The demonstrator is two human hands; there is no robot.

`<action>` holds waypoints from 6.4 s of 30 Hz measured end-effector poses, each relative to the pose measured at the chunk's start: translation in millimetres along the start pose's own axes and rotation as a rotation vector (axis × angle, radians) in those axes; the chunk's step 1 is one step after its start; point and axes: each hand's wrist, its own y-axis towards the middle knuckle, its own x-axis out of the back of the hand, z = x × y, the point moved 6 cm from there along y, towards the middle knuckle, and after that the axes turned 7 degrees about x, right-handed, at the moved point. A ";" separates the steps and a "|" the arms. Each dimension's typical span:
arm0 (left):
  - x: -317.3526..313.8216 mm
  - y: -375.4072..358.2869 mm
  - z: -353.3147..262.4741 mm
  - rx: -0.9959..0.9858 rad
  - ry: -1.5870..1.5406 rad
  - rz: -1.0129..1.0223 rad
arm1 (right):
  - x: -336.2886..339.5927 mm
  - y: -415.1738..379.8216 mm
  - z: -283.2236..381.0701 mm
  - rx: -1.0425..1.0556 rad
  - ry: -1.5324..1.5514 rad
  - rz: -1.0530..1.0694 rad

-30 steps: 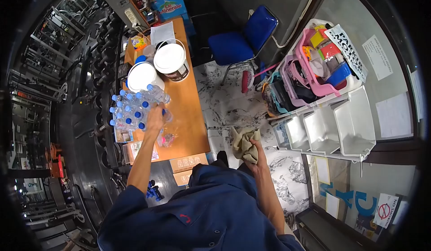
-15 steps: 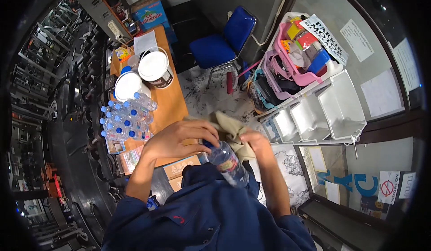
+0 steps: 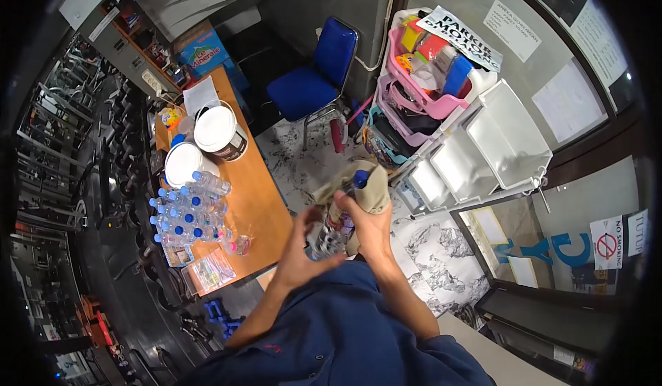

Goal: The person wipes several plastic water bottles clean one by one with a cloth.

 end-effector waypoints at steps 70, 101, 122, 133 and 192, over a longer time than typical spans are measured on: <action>-69.5 -34.6 -6.3 0.446 -0.472 0.374 | 57.7 -59.5 -18.4 -0.264 0.490 -0.096; -5.0 2.6 -9.9 0.055 -0.388 -0.003 | 48.8 -67.1 13.3 -0.012 -0.111 0.234; -11.5 -10.1 -152.5 -0.372 -0.661 0.646 | 19.9 -96.9 25.7 -0.281 -0.063 1.040; 20.3 37.8 -104.6 -0.069 -1.335 0.478 | 46.0 -137.3 -73.5 -0.778 0.947 0.461; -237.5 -91.1 499.7 0.695 0.609 0.357 | 425.6 47.2 -527.8 0.066 -0.814 -0.509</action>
